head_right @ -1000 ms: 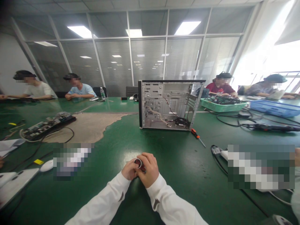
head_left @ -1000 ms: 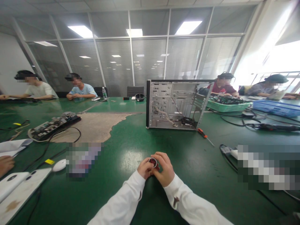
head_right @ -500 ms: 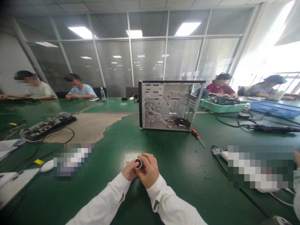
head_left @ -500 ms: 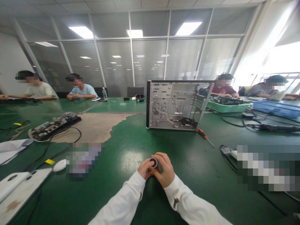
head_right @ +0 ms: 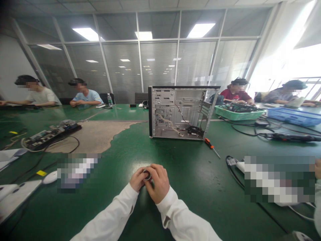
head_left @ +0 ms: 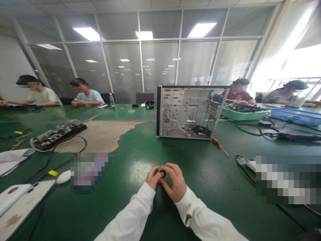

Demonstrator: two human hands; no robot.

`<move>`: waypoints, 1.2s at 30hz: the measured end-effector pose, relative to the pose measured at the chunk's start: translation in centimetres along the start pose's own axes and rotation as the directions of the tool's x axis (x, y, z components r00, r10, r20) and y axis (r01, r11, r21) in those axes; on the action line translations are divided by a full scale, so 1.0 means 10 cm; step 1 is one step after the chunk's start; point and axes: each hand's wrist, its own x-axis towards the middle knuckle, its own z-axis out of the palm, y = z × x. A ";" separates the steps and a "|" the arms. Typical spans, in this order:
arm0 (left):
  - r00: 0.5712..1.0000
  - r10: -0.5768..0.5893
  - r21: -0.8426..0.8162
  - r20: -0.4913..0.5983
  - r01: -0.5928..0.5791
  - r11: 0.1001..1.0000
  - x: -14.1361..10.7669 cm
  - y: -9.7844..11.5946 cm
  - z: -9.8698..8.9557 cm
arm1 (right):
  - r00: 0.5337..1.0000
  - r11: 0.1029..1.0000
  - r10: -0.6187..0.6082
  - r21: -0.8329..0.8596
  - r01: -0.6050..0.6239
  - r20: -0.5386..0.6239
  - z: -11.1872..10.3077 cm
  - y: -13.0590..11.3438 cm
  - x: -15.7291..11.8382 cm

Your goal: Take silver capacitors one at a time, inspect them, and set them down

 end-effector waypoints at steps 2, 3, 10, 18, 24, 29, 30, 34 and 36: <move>0.993 0.093 0.075 -0.068 -0.088 0.993 0.00 0.00 0.00 | 1.000 1.000 0.010 0.012 -0.010 0.007 0.00 0.01 0.00; 0.989 0.122 0.098 -0.085 -0.114 0.989 0.00 0.00 0.00 | 1.000 0.999 0.023 0.026 -0.023 -0.002 0.01 0.02 0.01; 0.997 -0.079 -0.077 -0.024 0.077 0.994 0.01 0.02 -0.03 | 0.972 0.956 0.220 0.214 -0.198 -0.084 0.03 0.10 0.04; 0.989 -0.145 -0.255 0.029 0.148 0.956 -0.03 0.13 -0.03 | 0.799 0.627 0.601 0.633 -0.454 -0.021 0.09 0.24 0.07; 0.999 -0.019 -0.267 -0.036 0.009 0.964 0.01 0.13 -0.02 | 0.545 0.045 0.793 0.865 -0.500 0.274 0.19 0.27 0.05; 0.968 0.145 -0.056 -0.207 -0.160 0.986 0.04 0.11 -0.04 | 0.434 -0.235 0.752 0.816 -0.528 0.497 0.20 0.21 0.02; 0.962 0.170 -0.015 -0.216 -0.177 0.984 0.05 0.12 -0.05 | 0.436 -0.246 0.738 0.808 -0.536 0.514 0.20 0.20 0.02; 0.934 0.298 0.115 -0.198 -0.280 0.953 0.03 0.17 -0.03 | 0.489 -0.160 0.719 0.802 -0.575 0.494 0.23 0.21 -0.01; 0.912 0.375 0.206 -0.165 -0.340 0.918 0.01 0.21 -0.02 | 0.532 -0.070 0.721 0.810 -0.583 0.445 0.26 0.24 -0.02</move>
